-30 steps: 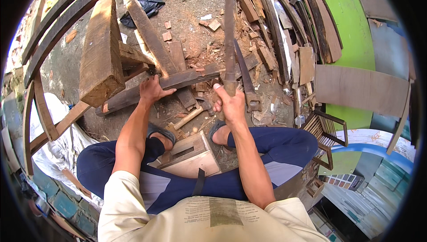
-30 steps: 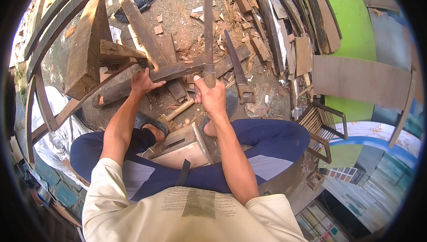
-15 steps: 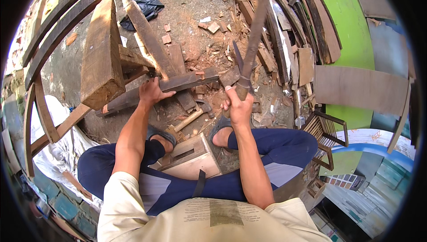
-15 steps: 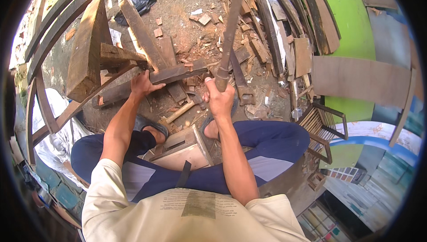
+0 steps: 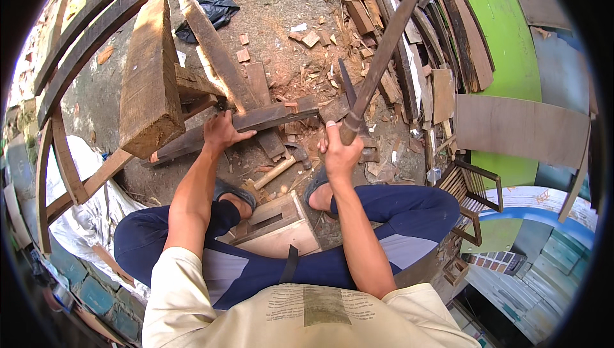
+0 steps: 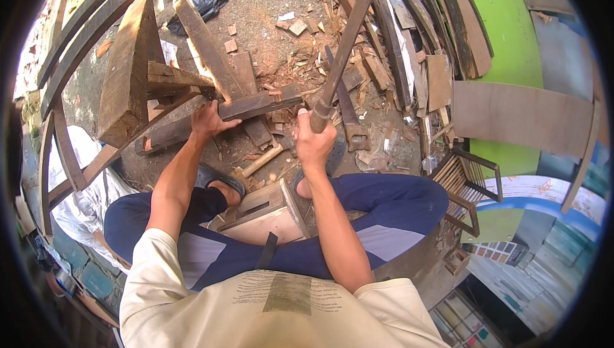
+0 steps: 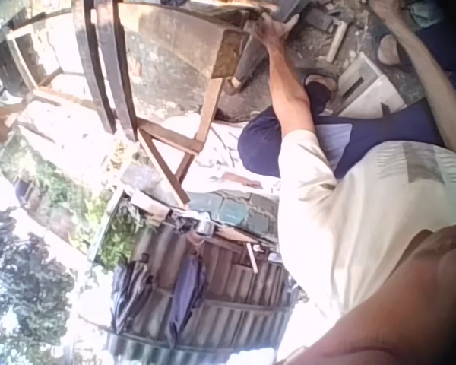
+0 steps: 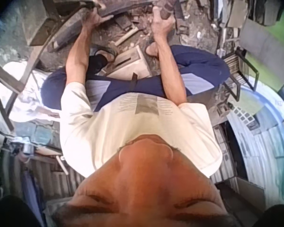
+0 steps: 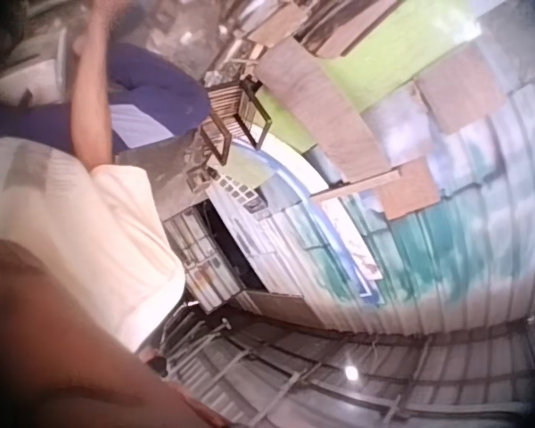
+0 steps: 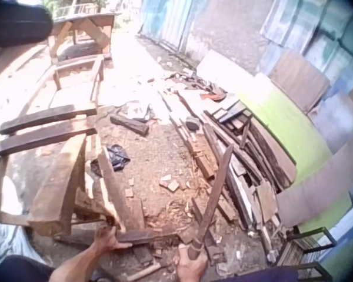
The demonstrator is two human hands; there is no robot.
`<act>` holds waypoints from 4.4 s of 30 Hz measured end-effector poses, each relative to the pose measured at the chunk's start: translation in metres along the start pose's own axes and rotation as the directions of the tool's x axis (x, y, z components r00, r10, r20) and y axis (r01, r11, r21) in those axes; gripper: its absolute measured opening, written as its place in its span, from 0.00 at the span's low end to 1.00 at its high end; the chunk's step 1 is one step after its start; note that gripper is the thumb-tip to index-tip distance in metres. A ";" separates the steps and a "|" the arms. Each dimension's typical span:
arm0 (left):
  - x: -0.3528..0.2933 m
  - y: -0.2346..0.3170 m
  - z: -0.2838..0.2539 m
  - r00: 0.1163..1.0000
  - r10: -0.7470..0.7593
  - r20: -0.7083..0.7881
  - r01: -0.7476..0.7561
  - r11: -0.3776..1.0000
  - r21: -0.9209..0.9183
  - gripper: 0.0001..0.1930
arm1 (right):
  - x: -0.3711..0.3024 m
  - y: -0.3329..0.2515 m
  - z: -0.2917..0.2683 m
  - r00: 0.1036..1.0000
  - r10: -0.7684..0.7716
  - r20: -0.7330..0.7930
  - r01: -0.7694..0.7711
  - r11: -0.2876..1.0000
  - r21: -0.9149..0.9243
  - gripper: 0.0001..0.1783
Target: The person sits on the ground and uses a hammer and chisel to carve and shape a piece of wood. They repeatedly strike the chisel with the hammer to remove wood shavings and refine the wood's edges.
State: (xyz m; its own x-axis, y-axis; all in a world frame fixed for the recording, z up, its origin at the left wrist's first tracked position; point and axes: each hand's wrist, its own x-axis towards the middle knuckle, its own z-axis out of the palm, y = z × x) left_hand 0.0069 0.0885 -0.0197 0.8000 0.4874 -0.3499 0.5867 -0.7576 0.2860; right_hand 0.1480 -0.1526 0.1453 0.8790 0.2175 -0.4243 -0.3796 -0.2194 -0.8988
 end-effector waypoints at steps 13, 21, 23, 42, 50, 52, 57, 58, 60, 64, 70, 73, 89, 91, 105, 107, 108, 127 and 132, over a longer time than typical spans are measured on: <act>0.001 0.004 -0.016 1.000 0.004 0.029 -0.005 1.000 0.026 0.54 | -0.009 0.025 -0.005 0.532 0.750 0.393 -0.841 0.415 0.347 0.11; 0.002 -0.001 -0.008 0.999 0.030 -0.010 -0.030 0.999 0.021 0.53 | -0.006 0.016 0.000 0.983 0.181 0.023 -0.183 0.977 0.108 0.10; 0.002 -0.002 -0.008 1.000 0.028 -0.012 -0.027 0.999 0.030 0.53 | -0.011 0.040 0.008 0.988 0.132 -0.076 -0.148 0.955 -0.259 0.14; -0.001 -0.004 -0.006 0.990 0.107 -0.096 -0.097 0.989 0.108 0.52 | -0.017 0.071 0.015 0.817 0.562 0.127 -0.507 0.806 -0.306 0.09; 0.001 -0.005 0.001 0.987 0.105 -0.124 -0.095 0.992 0.078 0.51 | -0.013 0.042 -0.004 0.833 0.522 0.183 -0.513 0.853 -0.097 0.11; 0.000 -0.004 0.001 0.994 0.079 -0.080 -0.072 0.994 0.083 0.51 | 0.006 0.040 -0.001 0.976 0.215 -0.033 -0.216 0.936 -0.279 0.14; -0.009 0.000 -0.003 0.986 0.082 -0.147 -0.077 0.996 0.037 0.50 | 0.075 0.067 0.001 0.984 0.008 -0.181 -0.087 0.897 -0.433 0.19; -0.012 0.002 -0.003 0.982 0.081 -0.173 -0.070 0.995 0.067 0.50 | 0.084 0.074 0.001 0.977 0.155 -0.147 -0.185 0.957 -0.224 0.20; -0.020 0.007 -0.002 0.995 -0.007 -0.102 0.008 1.000 0.012 0.50 | 0.092 0.085 0.003 0.968 0.232 -0.097 -0.246 0.956 -0.163 0.22; -0.037 0.018 0.004 0.995 -0.076 -0.059 0.077 0.997 0.001 0.53 | 0.096 0.092 0.014 0.974 0.222 -0.036 -0.224 0.973 -0.056 0.20; -0.043 0.020 0.010 0.992 -0.111 -0.058 0.109 0.993 -0.041 0.52 | 0.108 0.101 0.018 0.995 0.013 -0.100 -0.068 0.826 -0.560 0.19; -0.041 0.018 0.011 0.994 -0.101 -0.044 0.098 0.994 -0.053 0.52 | 0.112 0.112 0.010 0.990 0.091 -0.106 -0.128 0.896 -0.425 0.24; -0.031 0.018 0.011 0.995 -0.078 -0.059 0.075 0.996 -0.041 0.55 | 0.131 0.069 0.010 0.995 0.100 0.024 -0.078 0.885 -0.460 0.18; -0.030 0.018 0.007 0.996 -0.077 -0.046 0.075 0.996 -0.040 0.55 | 0.132 0.059 0.008 0.992 0.096 0.084 -0.036 0.842 -0.538 0.17; -0.024 0.015 -0.004 0.994 -0.081 0.069 0.087 0.992 -0.091 0.54 | 0.057 0.061 -0.007 0.964 0.248 0.095 -0.229 0.958 -0.175 0.11; -0.024 0.015 -0.003 0.992 -0.082 0.091 0.091 0.992 -0.090 0.55 | 0.059 0.046 -0.016 0.973 0.222 0.064 -0.213 0.969 -0.123 0.11; -0.023 0.014 -0.004 0.990 -0.089 0.114 0.099 0.992 -0.084 0.55 | 0.063 0.037 -0.020 0.983 0.178 0.038 -0.170 0.973 -0.153 0.13; -0.032 0.016 0.007 0.997 -0.072 -0.017 0.071 0.996 -0.056 0.54 | -0.015 0.014 -0.038 0.953 0.274 0.128 -0.109 0.706 -0.700 0.21; -0.030 0.017 0.007 0.995 -0.088 0.039 0.090 0.995 -0.038 0.57 | -0.010 0.021 -0.042 0.991 -0.083 0.106 0.126 0.853 -0.507 0.21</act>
State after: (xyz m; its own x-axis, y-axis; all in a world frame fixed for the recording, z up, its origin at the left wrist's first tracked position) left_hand -0.0085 0.0579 -0.0108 0.7395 0.5354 -0.4082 0.6607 -0.6935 0.2873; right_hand 0.1438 -0.1990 0.1352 0.8721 0.3343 -0.3574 -0.0670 -0.6418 -0.7639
